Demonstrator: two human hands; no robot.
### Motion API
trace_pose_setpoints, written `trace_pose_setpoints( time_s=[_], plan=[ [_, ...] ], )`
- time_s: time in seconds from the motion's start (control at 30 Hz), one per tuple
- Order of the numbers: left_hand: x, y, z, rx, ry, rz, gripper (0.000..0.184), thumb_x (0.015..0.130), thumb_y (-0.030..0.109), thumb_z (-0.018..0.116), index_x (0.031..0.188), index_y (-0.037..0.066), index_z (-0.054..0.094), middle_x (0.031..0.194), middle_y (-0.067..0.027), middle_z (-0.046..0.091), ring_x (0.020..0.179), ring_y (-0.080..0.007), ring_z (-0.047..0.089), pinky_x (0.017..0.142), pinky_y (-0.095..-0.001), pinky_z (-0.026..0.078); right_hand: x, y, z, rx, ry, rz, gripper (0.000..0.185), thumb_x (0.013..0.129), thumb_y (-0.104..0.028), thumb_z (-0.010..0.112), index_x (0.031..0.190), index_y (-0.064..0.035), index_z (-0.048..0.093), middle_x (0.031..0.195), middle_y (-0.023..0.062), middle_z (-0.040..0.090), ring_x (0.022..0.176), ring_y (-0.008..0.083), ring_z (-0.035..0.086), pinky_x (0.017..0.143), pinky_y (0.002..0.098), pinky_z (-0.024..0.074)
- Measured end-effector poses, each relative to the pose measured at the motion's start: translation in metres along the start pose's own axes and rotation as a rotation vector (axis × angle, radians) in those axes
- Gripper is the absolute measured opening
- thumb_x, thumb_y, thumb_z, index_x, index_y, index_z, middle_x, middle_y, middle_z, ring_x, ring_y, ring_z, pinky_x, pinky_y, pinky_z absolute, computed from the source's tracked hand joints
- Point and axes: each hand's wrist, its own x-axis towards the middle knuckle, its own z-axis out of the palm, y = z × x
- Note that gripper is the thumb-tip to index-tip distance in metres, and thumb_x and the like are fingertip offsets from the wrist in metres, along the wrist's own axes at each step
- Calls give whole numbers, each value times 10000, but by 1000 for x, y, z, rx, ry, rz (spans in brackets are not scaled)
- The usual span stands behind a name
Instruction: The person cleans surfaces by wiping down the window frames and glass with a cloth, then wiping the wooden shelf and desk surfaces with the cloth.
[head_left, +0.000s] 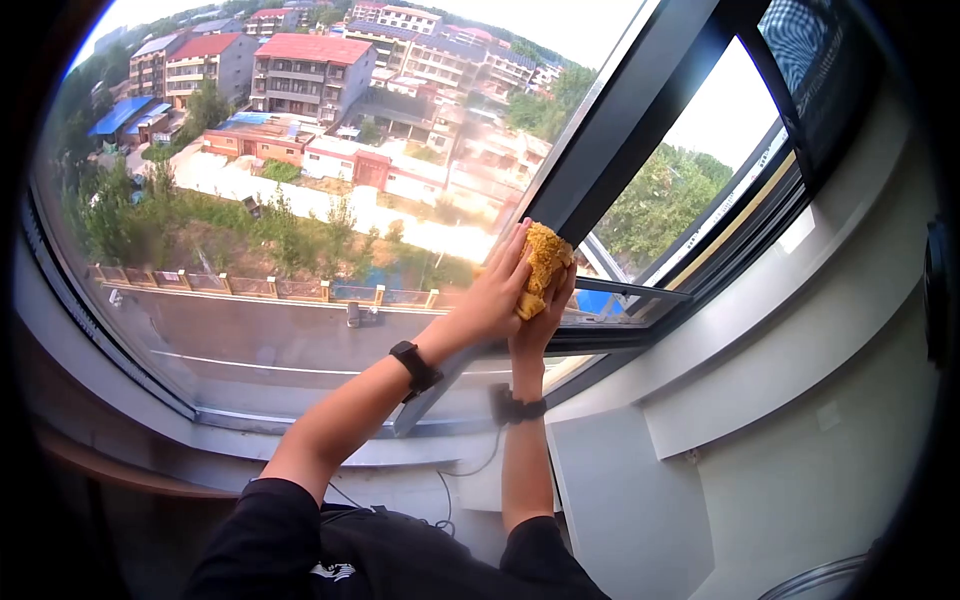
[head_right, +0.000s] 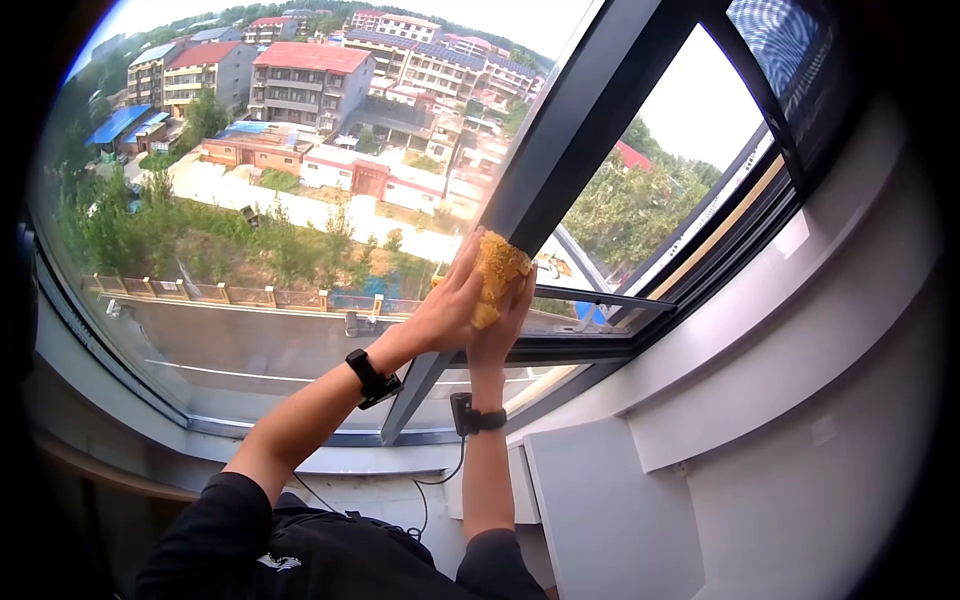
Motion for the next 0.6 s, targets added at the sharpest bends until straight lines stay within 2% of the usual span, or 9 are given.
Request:
trace_pose_setpoints(
  time_s=[0.1, 0.13, 0.2, 0.23, 0.33, 0.4, 0.47, 0.5, 0.6],
  plan=[
    [8, 2, -3, -24, -20, 29, 868, 869, 281, 590, 1528, -120, 190, 1652, -300, -50, 1534, -478, -2, 1243, -514, 133, 14, -4, -16, -50, -66, -111, 703, 939, -211, 682, 1520, 6, 351, 1557, 250, 324, 1436, 418, 371, 1126, 455, 431],
    [23, 9, -6, -54, -2, 63, 894, 895, 357, 563, 1535, -125, 167, 1654, -296, -64, 1538, -468, -20, 1244, -516, 108, 34, -11, -26, -193, -68, -289, 671, 952, -197, 665, 1522, -23, 357, 1561, 232, 325, 1436, 412, 375, 1137, 455, 423],
    [62, 26, -13, -103, 19, 121, 969, 971, 570, 439, 1558, -121, 99, 1659, -274, -93, 1544, -443, -47, 1242, -524, 73, 77, -28, -38, 21, 42, -266, 658, 948, -201, 675, 1517, -57, 378, 1556, 224, 337, 1440, 414, 366, 1136, 459, 429],
    [87, 40, -23, -105, 36, 158, 983, 987, 621, 414, 1561, -116, 108, 1661, -271, -82, 1544, -443, -34, 1241, -522, 80, 105, -25, -40, 71, 49, -316, 679, 938, -216, 696, 1519, -71, 376, 1546, 224, 349, 1431, 413, 380, 1135, 460, 430],
    [160, 70, -34, -27, 263, 154, 852, 1015, 519, 451, 1525, -126, 227, 1644, -299, 78, 1539, -442, 76, 1243, -494, 116, 170, -32, -46, 52, 161, -376, 755, 907, -267, 748, 1518, -64, 353, 1522, 232, 374, 1397, 414, 427, 1134, 460, 431],
    [190, 71, -26, 42, 507, 257, 683, 999, 370, 552, 1429, -110, 325, 1589, -312, 228, 1461, -484, 262, 1212, -511, 210, 187, -38, -46, -22, 235, -410, 809, 898, -299, 760, 1524, -36, 320, 1508, 244, 385, 1388, 414, 439, 1133, 460, 430],
    [197, 57, -21, 110, 591, 374, 629, 988, 301, 574, 1417, -89, 329, 1555, -307, 290, 1411, -494, 335, 1176, -530, 268, 187, -40, -46, -121, 244, -457, 838, 904, -313, 750, 1541, -28, 286, 1507, 250, 379, 1402, 413, 420, 1129, 465, 427],
    [196, 49, -20, 131, 647, 463, 552, 970, 257, 561, 1367, -85, 389, 1493, -322, 372, 1399, -501, 361, 1181, -546, 272, 186, -39, -46, -194, 238, -485, 840, 911, -312, 742, 1551, -35, 274, 1514, 250, 367, 1413, 412, 405, 1128, 468, 425],
    [181, 25, -16, 162, 633, 548, 533, 963, 222, 581, 1367, -73, 396, 1493, -304, 381, 1404, -491, 361, 1174, -543, 286, 172, -23, -37, -145, 188, -411, 808, 940, -281, 707, 1576, -72, 253, 1556, 218, 309, 1447, 392, 336, 1136, 475, 394]
  ],
)
